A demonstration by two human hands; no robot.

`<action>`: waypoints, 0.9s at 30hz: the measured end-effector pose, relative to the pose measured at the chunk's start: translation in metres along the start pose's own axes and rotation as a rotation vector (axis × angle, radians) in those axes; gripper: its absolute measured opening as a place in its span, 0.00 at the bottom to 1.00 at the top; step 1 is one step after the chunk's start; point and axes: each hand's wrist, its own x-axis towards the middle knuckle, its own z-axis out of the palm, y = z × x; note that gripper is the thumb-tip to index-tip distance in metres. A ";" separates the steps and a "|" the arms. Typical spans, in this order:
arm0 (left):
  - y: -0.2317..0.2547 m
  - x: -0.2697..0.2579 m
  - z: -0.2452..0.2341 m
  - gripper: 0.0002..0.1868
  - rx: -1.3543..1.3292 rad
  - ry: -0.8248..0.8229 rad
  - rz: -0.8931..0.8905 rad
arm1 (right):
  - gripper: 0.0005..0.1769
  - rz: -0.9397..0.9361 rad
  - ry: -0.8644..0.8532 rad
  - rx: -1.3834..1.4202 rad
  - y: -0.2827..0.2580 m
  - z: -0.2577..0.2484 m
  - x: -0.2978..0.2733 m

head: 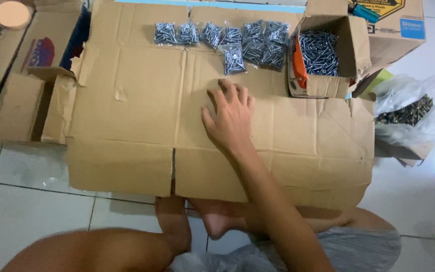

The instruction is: Packaging small screws into individual plastic bags and arranging them on cardboard.

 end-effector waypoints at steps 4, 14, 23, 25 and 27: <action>0.004 0.030 0.013 0.22 0.174 -0.160 -0.031 | 0.20 -0.002 -0.025 0.026 0.005 -0.008 0.008; -0.017 0.041 0.052 0.21 0.548 -0.531 -0.213 | 0.21 -0.020 -0.029 0.045 0.008 0.000 0.004; 0.009 0.060 0.078 0.20 0.894 -0.905 -0.350 | 0.20 -0.037 -0.010 0.063 0.011 -0.002 0.003; 0.007 0.062 0.084 0.20 0.968 -0.994 -0.381 | 0.19 -0.037 -0.006 0.078 0.010 -0.002 0.003; 0.004 0.064 0.092 0.20 1.042 -1.081 -0.407 | 0.19 -0.038 -0.002 0.090 0.010 -0.001 0.003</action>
